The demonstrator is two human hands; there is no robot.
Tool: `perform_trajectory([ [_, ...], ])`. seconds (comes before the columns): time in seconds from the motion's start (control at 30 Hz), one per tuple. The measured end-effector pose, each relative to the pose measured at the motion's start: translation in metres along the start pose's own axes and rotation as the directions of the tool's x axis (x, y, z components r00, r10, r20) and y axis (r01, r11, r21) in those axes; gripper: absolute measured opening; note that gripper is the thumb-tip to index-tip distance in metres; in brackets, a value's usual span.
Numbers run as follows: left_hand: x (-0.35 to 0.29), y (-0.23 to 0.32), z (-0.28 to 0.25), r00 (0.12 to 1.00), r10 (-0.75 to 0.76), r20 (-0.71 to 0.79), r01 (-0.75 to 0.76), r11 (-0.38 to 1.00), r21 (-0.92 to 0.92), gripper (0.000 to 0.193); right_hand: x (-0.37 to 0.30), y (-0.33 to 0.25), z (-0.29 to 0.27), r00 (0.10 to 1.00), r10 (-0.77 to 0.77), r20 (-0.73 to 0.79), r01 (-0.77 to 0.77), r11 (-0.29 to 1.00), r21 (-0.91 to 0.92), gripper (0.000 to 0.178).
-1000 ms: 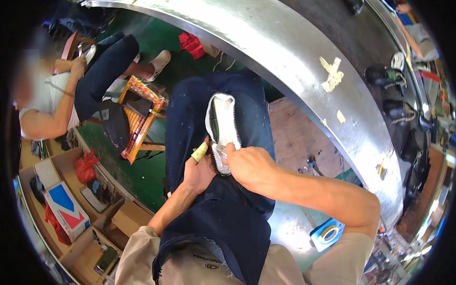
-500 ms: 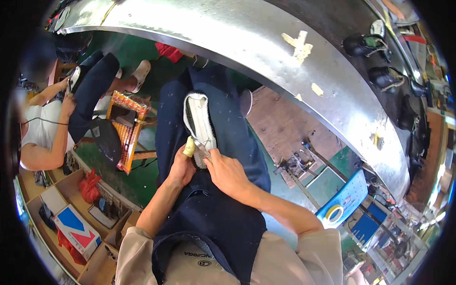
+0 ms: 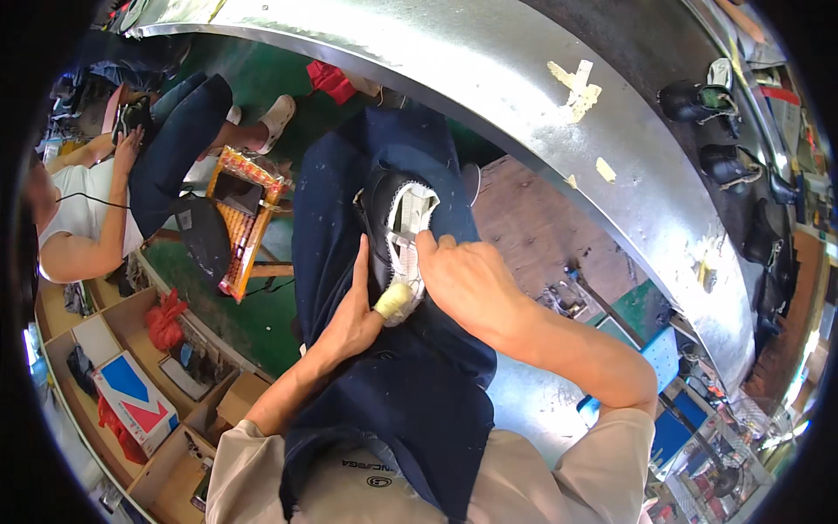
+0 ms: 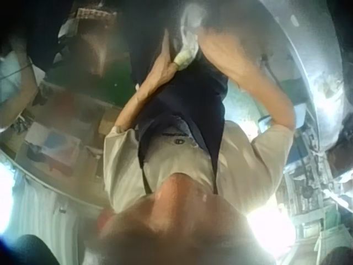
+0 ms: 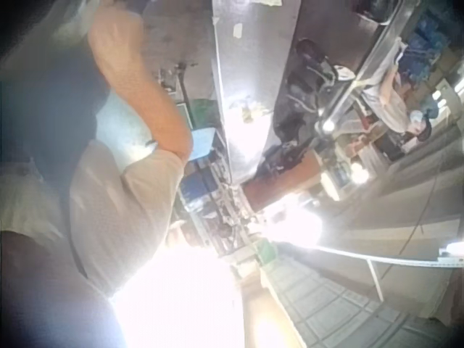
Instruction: The recorder is using pliers to pull and secure the upper material of a shoe around a last, repeating the process for multiple shoes on a production line.
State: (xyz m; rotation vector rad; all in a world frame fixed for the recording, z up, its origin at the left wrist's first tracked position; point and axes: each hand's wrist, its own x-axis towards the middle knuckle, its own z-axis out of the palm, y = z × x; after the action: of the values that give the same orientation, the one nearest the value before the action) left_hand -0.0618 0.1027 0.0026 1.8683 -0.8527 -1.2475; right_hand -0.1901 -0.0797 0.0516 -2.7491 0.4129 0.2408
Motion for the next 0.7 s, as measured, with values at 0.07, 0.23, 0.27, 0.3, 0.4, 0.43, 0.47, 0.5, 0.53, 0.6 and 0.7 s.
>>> perform_trajectory([
  [0.07,0.017,-0.028,-0.015,0.972,0.162,-0.17,-0.12,0.965,0.232,0.072,0.001,-0.005,0.005,0.999,0.034,0.027,-0.038,0.986,0.162,0.022],
  [0.23,0.057,-0.015,-0.011,0.991,-0.034,-0.129,-0.07,0.694,-0.717,0.063,0.014,-0.018,0.04,0.984,0.177,-0.037,-0.148,0.905,0.4,0.023],
  [0.27,0.059,-0.017,-0.016,0.995,0.007,-0.104,-0.08,0.684,-0.725,0.064,0.013,-0.02,0.047,0.972,0.22,-0.078,-0.16,0.873,0.461,0.023],
  [0.3,0.059,-0.017,-0.015,0.996,-0.022,-0.092,-0.051,0.694,-0.718,0.068,0.012,-0.024,0.053,0.969,0.235,-0.077,-0.172,0.866,0.47,0.023],
  [0.4,0.072,-0.031,-0.024,0.986,0.117,-0.121,-0.147,0.947,-0.286,0.075,0.01,-0.042,0.073,0.895,0.435,-0.104,-0.284,0.733,0.618,0.026],
  [0.43,0.073,-0.029,-0.031,0.977,0.16,-0.141,-0.17,0.983,-0.067,0.079,0.012,-0.049,0.074,0.878,0.47,-0.088,-0.308,0.697,0.648,0.026],
  [0.47,0.076,-0.033,-0.036,0.961,0.232,-0.147,-0.234,0.972,0.002,0.08,0.011,-0.054,0.075,0.861,0.504,-0.065,-0.335,0.659,0.673,0.026],
  [0.5,0.075,-0.034,-0.042,0.964,0.236,-0.124,-0.233,0.972,0.038,0.081,0.011,-0.056,0.078,0.866,0.495,-0.071,-0.313,0.648,0.694,0.026],
  [0.53,0.076,-0.034,-0.047,0.965,0.242,-0.104,-0.235,0.969,0.075,0.081,0.01,-0.053,0.082,0.872,0.482,-0.081,-0.287,0.639,0.714,0.026],
  [0.6,0.075,-0.033,-0.047,0.975,0.199,-0.102,-0.2,0.98,0.005,0.081,0.008,-0.033,0.08,0.889,0.455,-0.045,-0.289,0.635,0.717,0.029],
  [0.7,0.069,-0.026,-0.048,0.964,0.239,-0.119,-0.234,0.971,0.057,0.08,0.005,0.003,0.034,0.914,0.122,0.388,-0.406,0.304,0.862,0.035],
])
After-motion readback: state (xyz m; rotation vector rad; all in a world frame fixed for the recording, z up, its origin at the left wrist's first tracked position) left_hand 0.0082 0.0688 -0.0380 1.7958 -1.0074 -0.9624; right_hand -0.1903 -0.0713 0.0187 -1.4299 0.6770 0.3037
